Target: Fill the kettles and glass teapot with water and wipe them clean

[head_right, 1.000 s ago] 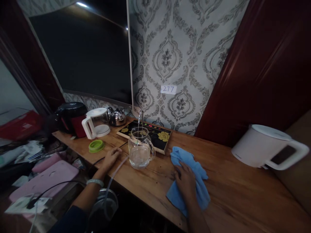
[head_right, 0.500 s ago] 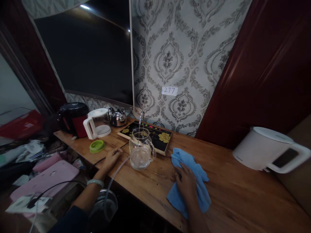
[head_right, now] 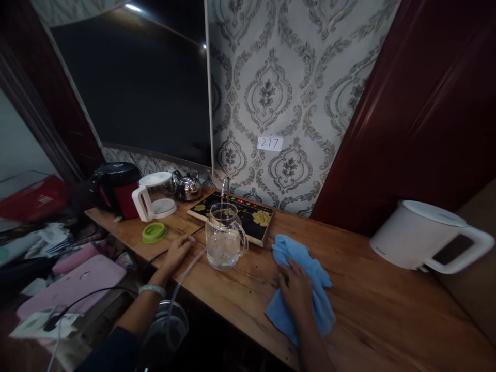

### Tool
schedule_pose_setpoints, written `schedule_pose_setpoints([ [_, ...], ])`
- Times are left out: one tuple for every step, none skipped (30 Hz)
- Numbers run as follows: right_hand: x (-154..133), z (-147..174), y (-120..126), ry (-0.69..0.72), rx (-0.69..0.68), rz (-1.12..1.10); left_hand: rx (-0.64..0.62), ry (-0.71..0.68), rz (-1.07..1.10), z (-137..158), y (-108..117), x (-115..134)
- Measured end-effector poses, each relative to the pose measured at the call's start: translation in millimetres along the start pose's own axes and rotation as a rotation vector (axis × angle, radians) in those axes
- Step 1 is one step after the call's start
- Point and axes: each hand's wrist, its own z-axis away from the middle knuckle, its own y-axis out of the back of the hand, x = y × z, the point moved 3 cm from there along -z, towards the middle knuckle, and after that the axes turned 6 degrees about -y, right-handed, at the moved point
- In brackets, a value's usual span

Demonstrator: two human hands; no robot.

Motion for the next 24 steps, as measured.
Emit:
schedule_pose_setpoints([
  [0.0,0.1,0.0,0.001,0.001,-0.001,0.003,0.001,-0.004,-0.2,0.1,-0.3],
  [0.0,0.3,0.1,0.002,0.002,-0.003,0.006,0.001,-0.009,-0.5,0.2,-0.8],
  [0.0,0.4,0.3,0.001,0.005,-0.006,0.01,0.0,-0.015,-0.9,0.3,-1.3],
  [0.0,0.5,0.4,0.002,0.007,-0.009,0.013,-0.002,-0.02,-1.2,0.4,-1.8],
  [0.1,0.5,0.4,0.004,0.007,-0.013,0.016,-0.003,-0.022,-1.4,0.4,-2.3],
  [0.0,0.4,0.3,0.006,0.004,-0.017,0.018,-0.005,-0.021,-1.5,0.4,-2.7],
  [0.0,0.3,0.2,0.007,0.0,-0.019,0.021,-0.005,-0.019,-1.5,0.4,-3.0],
  [0.0,0.2,0.1,0.006,-0.003,-0.021,0.022,-0.005,-0.015,-1.5,0.4,-3.0],
  [0.0,0.1,-0.1,0.004,-0.003,-0.022,0.023,-0.004,-0.013,-1.3,0.3,-3.0],
  [-0.1,0.1,-0.1,0.0,-0.002,-0.022,0.022,-0.005,-0.013,-1.2,0.3,-2.7],
  [-0.1,0.1,-0.1,-0.005,0.001,-0.021,0.02,-0.007,-0.014,-1.0,0.2,-2.2],
  [-0.1,0.2,0.0,-0.009,0.005,-0.021,0.02,-0.01,-0.015,-0.9,0.2,-1.6],
  [-0.2,0.3,0.1,-0.011,0.008,-0.021,0.021,-0.013,-0.017,-0.8,0.4,-1.0],
  [-0.3,0.5,0.2,-0.009,0.008,-0.022,0.022,-0.017,-0.017,-0.7,0.5,-0.5],
  [-0.5,0.6,0.5,-0.006,0.009,-0.024,0.024,-0.018,-0.018,-0.7,0.8,-0.1],
  [-0.6,0.7,0.8,-0.002,0.011,-0.027,0.024,-0.018,-0.018,-0.6,1.0,0.2],
  [-0.7,0.7,1.0,0.001,0.01,-0.029,0.024,-0.018,-0.017,-0.6,1.1,0.3],
  [-0.8,0.7,1.2,0.003,0.009,-0.031,0.023,-0.018,-0.017,-0.6,1.3,0.4],
  [-0.8,0.7,1.3,0.003,0.007,-0.031,0.022,-0.019,-0.017,-0.5,1.5,0.5],
  [-0.7,0.7,1.3,-0.001,0.005,-0.029,0.022,-0.021,-0.019,-0.4,1.7,0.5],
  [-0.6,0.8,1.2,-0.005,0.002,-0.025,0.022,-0.024,-0.022,-0.3,1.9,0.5],
  [-0.5,0.8,1.0,-0.008,-0.001,-0.022,0.021,-0.027,-0.027,-0.2,2.0,0.5],
  [-0.4,0.8,0.8,-0.011,-0.002,-0.02,0.019,-0.03,-0.033,-0.1,2.1,0.5],
  [-0.2,0.8,0.5,-0.013,-0.003,-0.018,0.014,-0.032,-0.04,0.0,2.1,0.5],
])
